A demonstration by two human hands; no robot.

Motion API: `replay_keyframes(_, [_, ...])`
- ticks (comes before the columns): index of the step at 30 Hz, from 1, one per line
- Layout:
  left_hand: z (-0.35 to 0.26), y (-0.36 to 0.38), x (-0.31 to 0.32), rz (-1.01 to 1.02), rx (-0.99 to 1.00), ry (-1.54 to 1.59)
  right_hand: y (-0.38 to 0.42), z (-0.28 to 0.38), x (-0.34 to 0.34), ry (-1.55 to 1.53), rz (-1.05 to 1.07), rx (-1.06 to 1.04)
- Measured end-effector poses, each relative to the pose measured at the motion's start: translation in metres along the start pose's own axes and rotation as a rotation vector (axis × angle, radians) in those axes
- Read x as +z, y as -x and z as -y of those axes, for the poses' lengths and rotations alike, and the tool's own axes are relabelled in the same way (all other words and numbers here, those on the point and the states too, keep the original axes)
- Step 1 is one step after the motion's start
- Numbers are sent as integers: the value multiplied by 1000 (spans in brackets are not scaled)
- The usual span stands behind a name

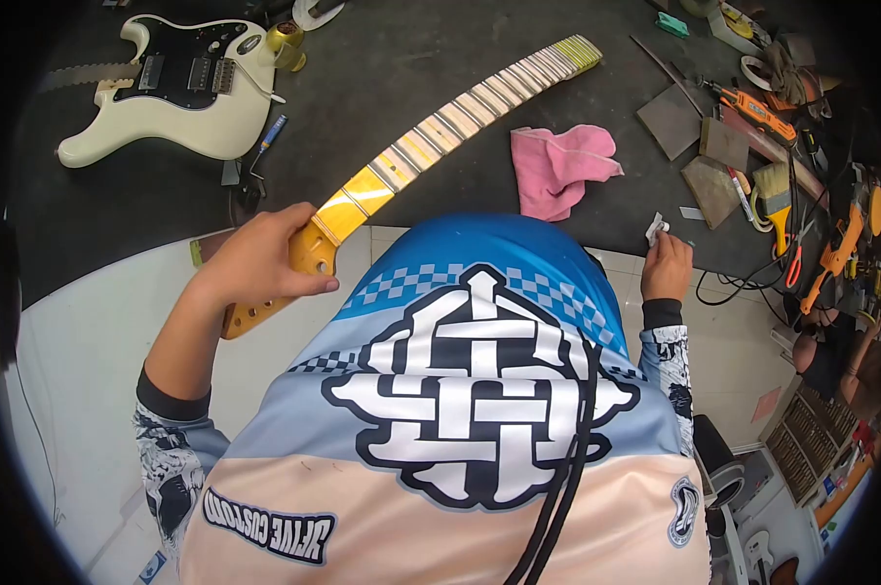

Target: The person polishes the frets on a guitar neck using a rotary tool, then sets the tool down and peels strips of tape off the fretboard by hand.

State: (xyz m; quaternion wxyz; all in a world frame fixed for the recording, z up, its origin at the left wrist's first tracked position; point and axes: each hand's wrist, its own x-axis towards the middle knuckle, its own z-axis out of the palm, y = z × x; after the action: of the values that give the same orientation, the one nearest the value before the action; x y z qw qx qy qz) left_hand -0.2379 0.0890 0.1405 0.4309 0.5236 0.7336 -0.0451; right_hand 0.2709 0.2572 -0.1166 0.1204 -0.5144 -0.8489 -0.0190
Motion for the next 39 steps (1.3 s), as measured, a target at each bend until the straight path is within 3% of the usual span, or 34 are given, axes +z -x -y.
replay_keyframes(6, [-14,5,-7,66,12,148,-4,20,-15,-189,-41,397])
replay_keyframes(9, [-8,6,-1,62,51,283,-11,21,-30,-126,-28,497])
replay_keyframes(13, [-13,7,-4,169,12,408,-28,19,-42,-100,5,396])
replay_keyframes(16, [-14,10,-6,206,19,563,-35,21,-56,117,-15,106])
replay_keyframes(19, [-18,10,-7,216,33,643,-38,22,-57,-30,96,77])
replay_keyframes(20, [-19,10,-9,221,33,640,-37,28,-58,30,147,163])
replay_keyframes(23, [-14,9,-7,232,44,684,-36,31,-59,0,47,160])
replay_keyframes(26, [-15,8,-2,253,58,861,-54,58,-78,-386,-63,165])
replay_keyframes(30, [-13,9,-4,419,98,1269,-104,140,-126,-547,-185,-208])
replay_keyframes(34, [-38,17,-4,345,27,1344,-147,203,-145,-562,-356,-618])
replay_keyframes(39, [-57,23,-2,288,17,1294,-171,248,-150,-570,-442,-736])
